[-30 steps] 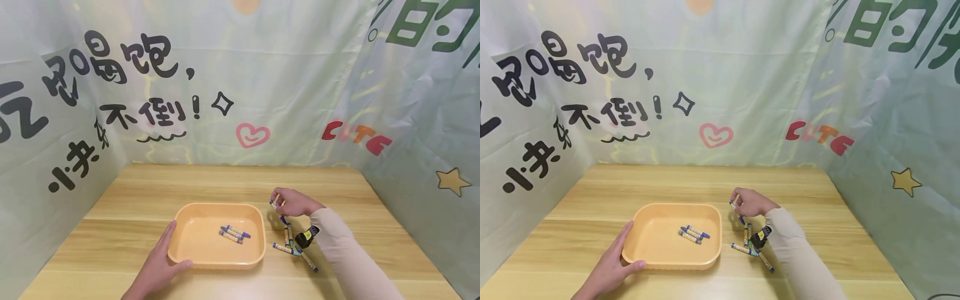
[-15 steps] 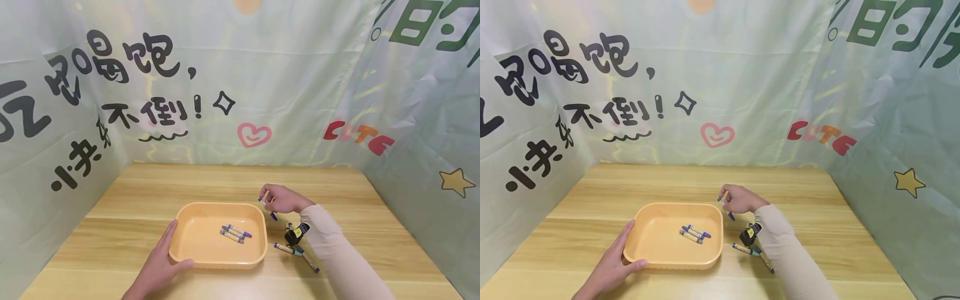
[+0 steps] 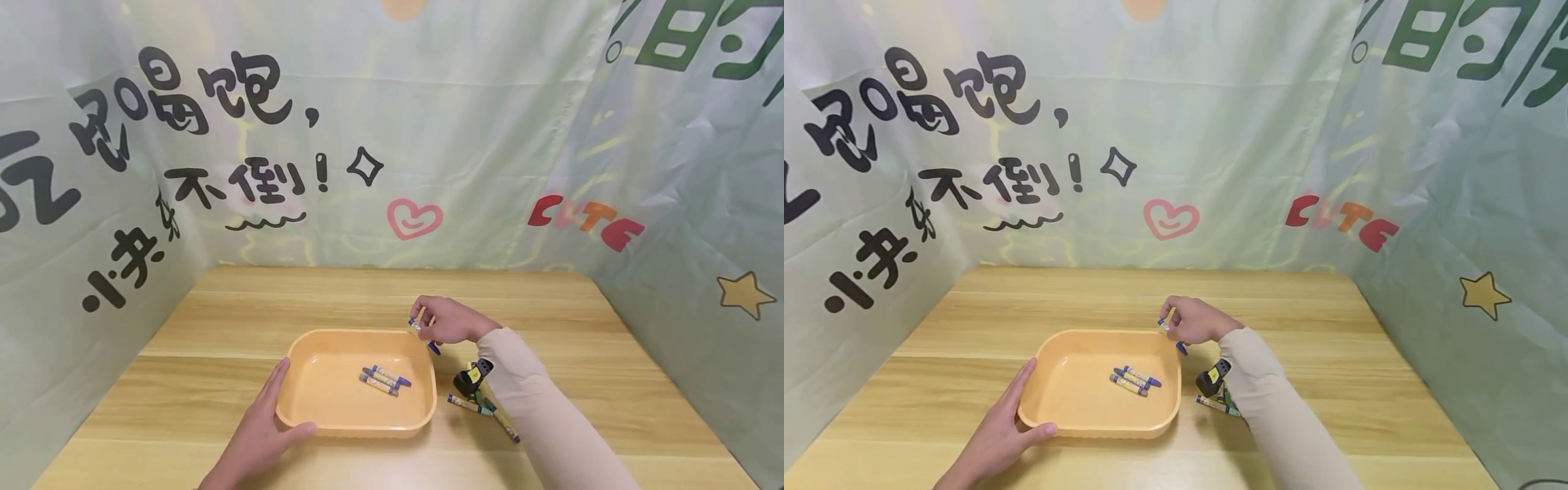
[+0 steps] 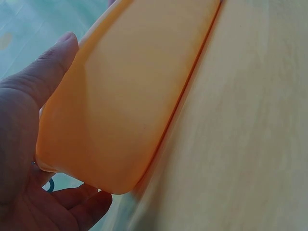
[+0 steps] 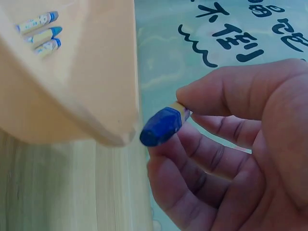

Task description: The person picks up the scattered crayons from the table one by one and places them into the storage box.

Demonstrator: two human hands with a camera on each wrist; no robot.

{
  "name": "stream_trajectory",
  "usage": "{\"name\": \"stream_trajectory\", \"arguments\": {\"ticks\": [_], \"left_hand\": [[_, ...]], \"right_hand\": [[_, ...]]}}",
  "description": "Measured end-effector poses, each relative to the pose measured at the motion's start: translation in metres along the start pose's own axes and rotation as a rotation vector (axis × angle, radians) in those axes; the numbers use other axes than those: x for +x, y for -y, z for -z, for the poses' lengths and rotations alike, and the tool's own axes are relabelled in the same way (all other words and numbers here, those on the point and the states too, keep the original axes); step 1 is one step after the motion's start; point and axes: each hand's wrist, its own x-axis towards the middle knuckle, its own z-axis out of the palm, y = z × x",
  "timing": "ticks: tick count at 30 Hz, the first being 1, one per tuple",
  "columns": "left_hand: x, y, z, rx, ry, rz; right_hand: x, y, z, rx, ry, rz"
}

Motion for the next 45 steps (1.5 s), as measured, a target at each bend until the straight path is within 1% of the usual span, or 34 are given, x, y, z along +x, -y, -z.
{"name": "stream_trajectory", "arguments": {"ticks": [4, 10, 16, 20, 23, 33, 39, 45], "left_hand": [[0.000, 0.001, -0.001, -0.003, 0.004, 0.003], [0.000, 0.002, -0.001, 0.001, -0.003, -0.002], [0.000, 0.000, 0.000, 0.003, 0.003, 0.000], [0.001, -0.001, 0.001, 0.002, 0.003, 0.005], [0.001, -0.001, 0.002, -0.001, 0.003, 0.003], [0.002, -0.001, 0.003, -0.002, 0.003, -0.004], [0.001, 0.001, 0.002, -0.003, -0.009, -0.007], [0.000, 0.001, 0.002, -0.002, 0.005, 0.008]], "right_hand": [[0.004, 0.003, -0.006, 0.054, 0.016, -0.034], [0.009, 0.007, -0.016, 0.091, 0.051, -0.020], [0.015, 0.014, -0.022, 0.113, 0.066, -0.036], [0.018, 0.020, -0.024, 0.108, 0.074, -0.038], [0.020, 0.023, -0.026, 0.102, 0.085, -0.024], [0.029, 0.027, -0.038, 0.079, 0.142, 0.001], [0.036, 0.032, -0.046, 0.043, 0.167, -0.020], [0.042, 0.036, -0.056, 0.007, 0.241, -0.049]]}}
